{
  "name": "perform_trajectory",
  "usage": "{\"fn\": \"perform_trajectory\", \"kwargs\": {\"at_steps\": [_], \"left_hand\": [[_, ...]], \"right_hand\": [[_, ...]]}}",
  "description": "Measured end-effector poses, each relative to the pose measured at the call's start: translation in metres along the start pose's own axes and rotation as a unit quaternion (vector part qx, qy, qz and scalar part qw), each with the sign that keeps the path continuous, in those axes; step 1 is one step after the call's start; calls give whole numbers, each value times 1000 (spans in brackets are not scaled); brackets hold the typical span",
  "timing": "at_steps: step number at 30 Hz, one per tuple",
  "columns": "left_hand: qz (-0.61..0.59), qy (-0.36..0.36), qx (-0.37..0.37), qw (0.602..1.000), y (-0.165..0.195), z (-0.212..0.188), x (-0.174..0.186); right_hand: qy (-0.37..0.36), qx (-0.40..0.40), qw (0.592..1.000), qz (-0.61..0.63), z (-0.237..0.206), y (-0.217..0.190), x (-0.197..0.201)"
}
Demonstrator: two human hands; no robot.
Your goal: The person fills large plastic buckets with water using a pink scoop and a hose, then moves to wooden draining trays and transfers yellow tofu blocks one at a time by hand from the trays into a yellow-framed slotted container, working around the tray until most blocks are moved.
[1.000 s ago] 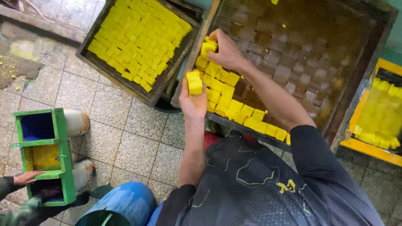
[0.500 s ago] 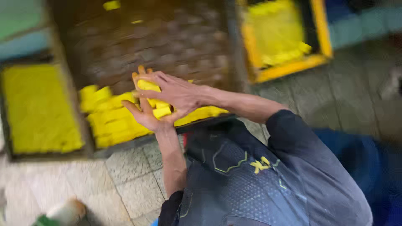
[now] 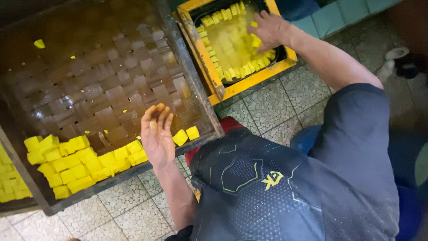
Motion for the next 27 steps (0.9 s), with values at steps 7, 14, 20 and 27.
{"fn": "perform_trajectory", "kwargs": {"at_steps": [7, 14, 20, 27], "left_hand": [[-9, 117, -80, 990, 31, -21, 67], [123, 299, -259, 910, 151, -55, 197], [673, 217, -323, 629, 277, 32, 191], [862, -19, -217, 458, 263, 76, 193]], "right_hand": [[106, 61, 927, -355, 33, -28, -29], [-143, -103, 975, -138, 137, -34, 24], [174, 62, 907, 377, 207, -347, 179], [279, 139, 919, 243, 235, -549, 171]]}}
Point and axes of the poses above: each hand's wrist, its own z-axis towards the middle knuckle, its own x-axis out of the back of the hand, y = z × x, the point moved 10 cm from there along z, towards the middle knuckle, and after that the axes turned 1 degree about y, right-handed, at the moved point
